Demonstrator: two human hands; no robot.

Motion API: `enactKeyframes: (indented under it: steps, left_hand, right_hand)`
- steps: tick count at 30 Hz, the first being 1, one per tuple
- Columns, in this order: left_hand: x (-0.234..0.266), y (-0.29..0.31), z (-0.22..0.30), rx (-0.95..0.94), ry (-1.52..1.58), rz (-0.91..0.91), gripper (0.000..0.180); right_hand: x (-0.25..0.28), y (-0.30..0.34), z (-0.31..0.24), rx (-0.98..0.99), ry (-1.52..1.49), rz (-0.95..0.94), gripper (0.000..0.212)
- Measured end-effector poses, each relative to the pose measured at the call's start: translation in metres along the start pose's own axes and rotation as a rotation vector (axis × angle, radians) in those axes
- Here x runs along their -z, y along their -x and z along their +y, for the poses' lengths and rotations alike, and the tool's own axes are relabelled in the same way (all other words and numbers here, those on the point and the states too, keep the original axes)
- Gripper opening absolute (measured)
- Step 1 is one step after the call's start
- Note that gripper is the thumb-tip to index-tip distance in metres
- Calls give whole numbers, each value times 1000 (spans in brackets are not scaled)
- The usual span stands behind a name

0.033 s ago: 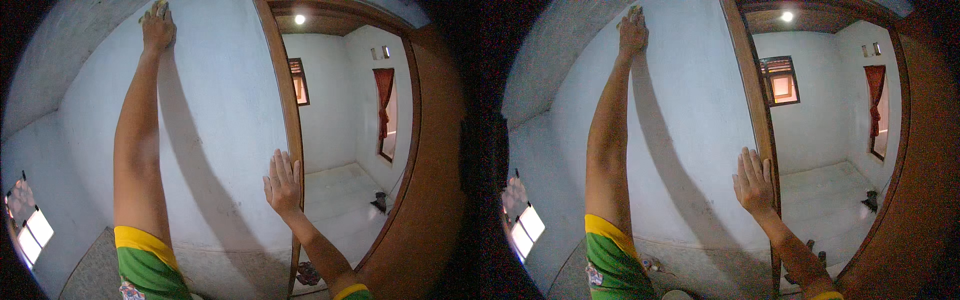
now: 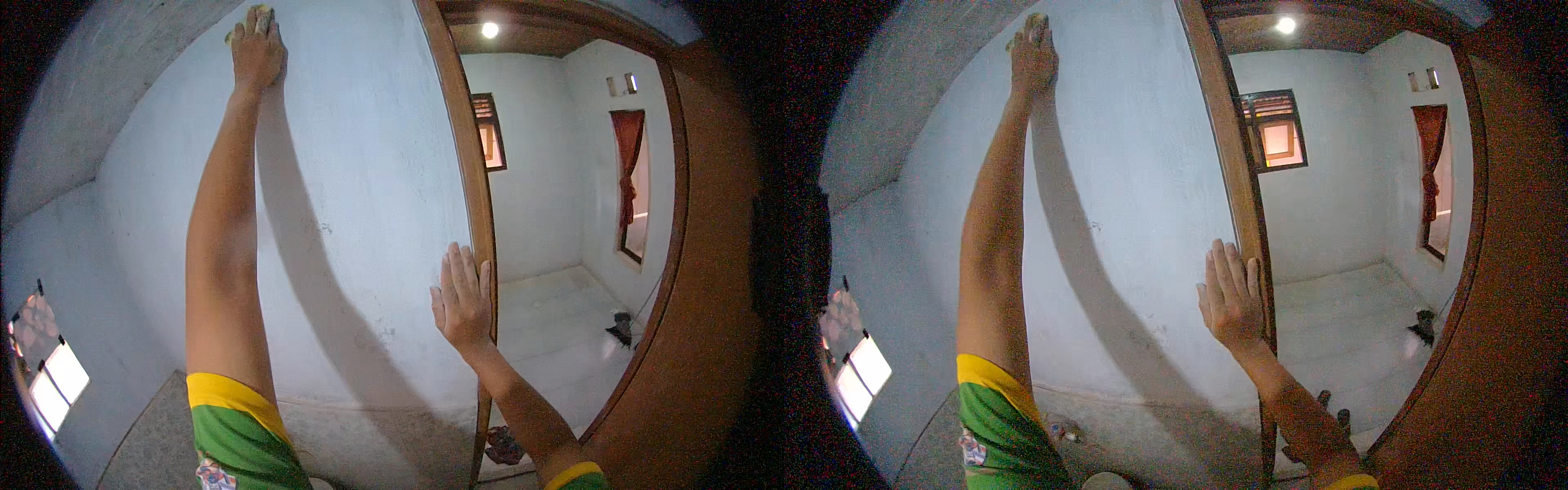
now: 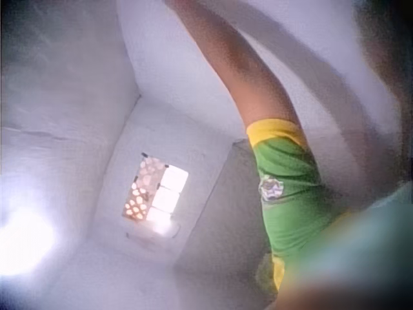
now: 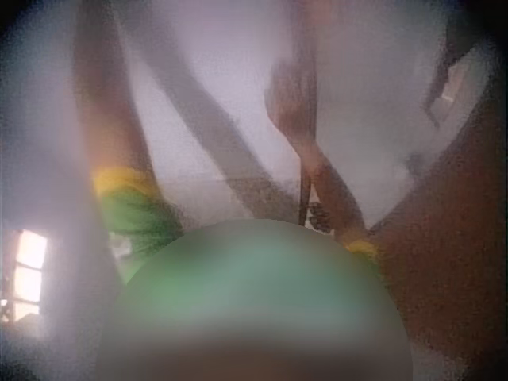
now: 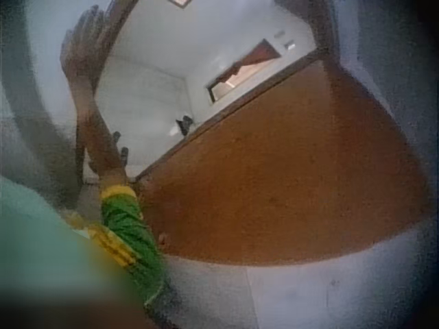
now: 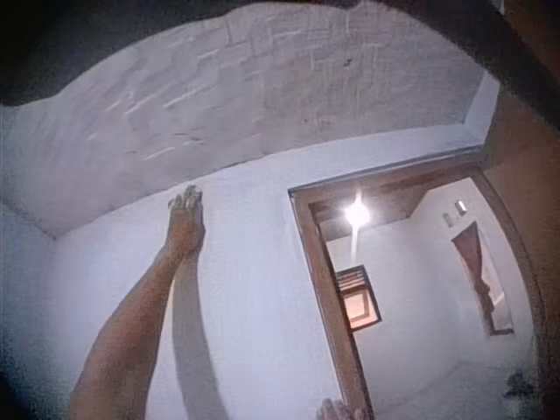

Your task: The person wipes a white wall with a yellow cloth, using both hands to scrub and smooth the surface. The camera is head-mounted, showing the hands and the wall being cleaned.

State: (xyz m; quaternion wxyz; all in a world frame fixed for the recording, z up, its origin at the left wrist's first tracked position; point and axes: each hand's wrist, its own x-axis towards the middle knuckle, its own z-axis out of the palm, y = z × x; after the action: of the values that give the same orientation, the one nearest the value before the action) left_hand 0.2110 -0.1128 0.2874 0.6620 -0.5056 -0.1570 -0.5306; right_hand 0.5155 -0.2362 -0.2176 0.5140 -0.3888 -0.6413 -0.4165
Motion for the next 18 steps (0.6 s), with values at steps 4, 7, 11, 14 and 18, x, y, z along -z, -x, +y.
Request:
enactKeyframes:
  steps: [4,7,11,14,18]
  left_hand:
    - [37,60,172,235,260,-56,50]
    - [23,45,129,23,196,-64,53]
    - [10,7,-6,174,73,-33,49]
    - [17,14,27,132,-43,-22,46]
    - [53,45,160,-57,20,11,47]
  right_hand:
    - [19,24,31,-51,130,-80,65]
    - [15,21,31,-31,146,-69,65]
    - [13,5,11,14,147,-62,64]
    - [27,8,10,-7,129,-83,63]
    - [42,16,18,-35,181,-119,64]
